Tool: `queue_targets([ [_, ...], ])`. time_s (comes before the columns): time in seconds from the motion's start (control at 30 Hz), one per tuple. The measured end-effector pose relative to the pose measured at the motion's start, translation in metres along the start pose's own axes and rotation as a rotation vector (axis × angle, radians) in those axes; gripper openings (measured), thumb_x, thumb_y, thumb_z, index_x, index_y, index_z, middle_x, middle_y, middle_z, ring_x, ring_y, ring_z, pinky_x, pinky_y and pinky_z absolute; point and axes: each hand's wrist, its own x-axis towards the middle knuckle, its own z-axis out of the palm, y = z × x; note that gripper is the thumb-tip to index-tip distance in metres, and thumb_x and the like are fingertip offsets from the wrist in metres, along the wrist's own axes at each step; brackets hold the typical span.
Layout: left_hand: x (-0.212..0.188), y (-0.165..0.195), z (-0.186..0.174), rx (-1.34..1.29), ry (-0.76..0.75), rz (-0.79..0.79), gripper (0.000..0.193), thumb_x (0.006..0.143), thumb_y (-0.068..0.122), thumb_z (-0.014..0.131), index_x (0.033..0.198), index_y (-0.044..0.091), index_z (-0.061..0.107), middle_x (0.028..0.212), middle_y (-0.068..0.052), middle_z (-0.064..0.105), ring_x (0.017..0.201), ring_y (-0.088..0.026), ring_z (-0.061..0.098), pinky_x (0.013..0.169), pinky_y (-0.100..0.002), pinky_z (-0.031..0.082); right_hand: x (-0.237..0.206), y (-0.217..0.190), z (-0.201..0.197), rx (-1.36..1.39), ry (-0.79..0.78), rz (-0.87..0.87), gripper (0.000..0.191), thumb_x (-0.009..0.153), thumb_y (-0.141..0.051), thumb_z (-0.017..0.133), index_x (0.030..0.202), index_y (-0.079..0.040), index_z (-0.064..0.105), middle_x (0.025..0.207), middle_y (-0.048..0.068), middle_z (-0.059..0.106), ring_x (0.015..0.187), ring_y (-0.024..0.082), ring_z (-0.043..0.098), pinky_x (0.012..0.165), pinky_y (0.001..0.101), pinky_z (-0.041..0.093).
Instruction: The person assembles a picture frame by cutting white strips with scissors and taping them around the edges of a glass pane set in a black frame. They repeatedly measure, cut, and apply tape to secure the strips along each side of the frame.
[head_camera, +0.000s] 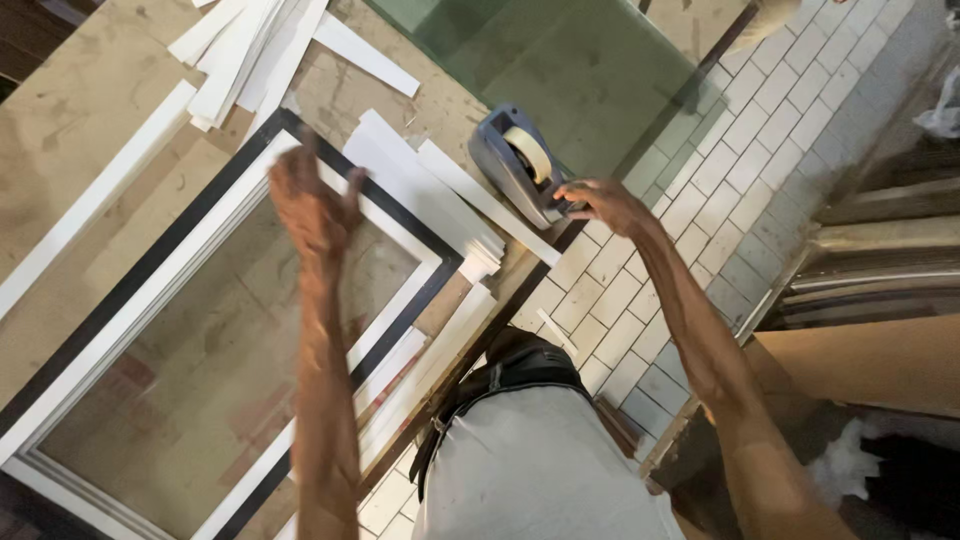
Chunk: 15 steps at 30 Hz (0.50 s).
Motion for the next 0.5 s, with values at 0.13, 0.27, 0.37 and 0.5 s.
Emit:
queue_targets([
  [0.13, -0.023, 0.071, -0.025, -0.120, 0.156, 0.077, 0.092, 0.089, 0.018, 0.091, 0.156, 0.003, 0.029, 0.125, -0.025, 0.063, 0.113, -0.039, 0.060, 0.100, -0.049, 0.050, 0.011, -0.015, -0.002, -0.052, 0.024, 0.130, 0.049, 0.091, -0.020, 0.073, 0.126, 0.014, 0.066, 0.131, 0.026, 0.067, 0.125, 0.038, 0.065, 0.097, 0.0461, 0.056],
  [0.27, -0.043, 0.108, -0.039, -0.577, 0.263, 0.074, 0.073, 0.099, 0.013, 0.084, 0.147, -0.006, 0.032, 0.125, -0.018, 0.066, 0.111, -0.029, 0.064, 0.097, -0.040, 0.056, 0.019, -0.008, -0.007, 0.276, -0.046, 0.015, 0.051, 0.077, -0.004, 0.078, 0.125, 0.005, 0.063, 0.128, 0.030, 0.065, 0.110, 0.034, 0.069, 0.092, 0.0479, 0.064],
  [0.37, -0.067, 0.125, -0.056, -0.407, -0.039, -0.214, 0.056, 0.087, 0.014, 0.088, 0.136, 0.005, 0.062, 0.111, -0.011, 0.071, 0.099, -0.024, 0.064, 0.090, -0.040, 0.054, 0.009, 0.008, -0.008, 0.358, -0.012, -0.051, 0.045, 0.085, 0.002, 0.084, 0.128, 0.007, 0.072, 0.132, 0.042, 0.055, 0.101, 0.038, 0.060, 0.091, 0.0449, 0.052],
  [0.5, -0.079, 0.138, -0.063, -0.477, -0.018, -0.251, 0.051, 0.087, 0.010, 0.085, 0.133, 0.003, 0.064, 0.109, -0.012, 0.069, 0.101, -0.025, 0.065, 0.090, -0.038, 0.056, -0.017, 0.029, -0.001, 0.059, 0.129, -0.336, 0.014, 0.077, -0.003, 0.080, 0.085, 0.008, 0.076, 0.144, 0.023, 0.059, 0.119, 0.028, 0.067, 0.097, 0.0378, 0.059],
])
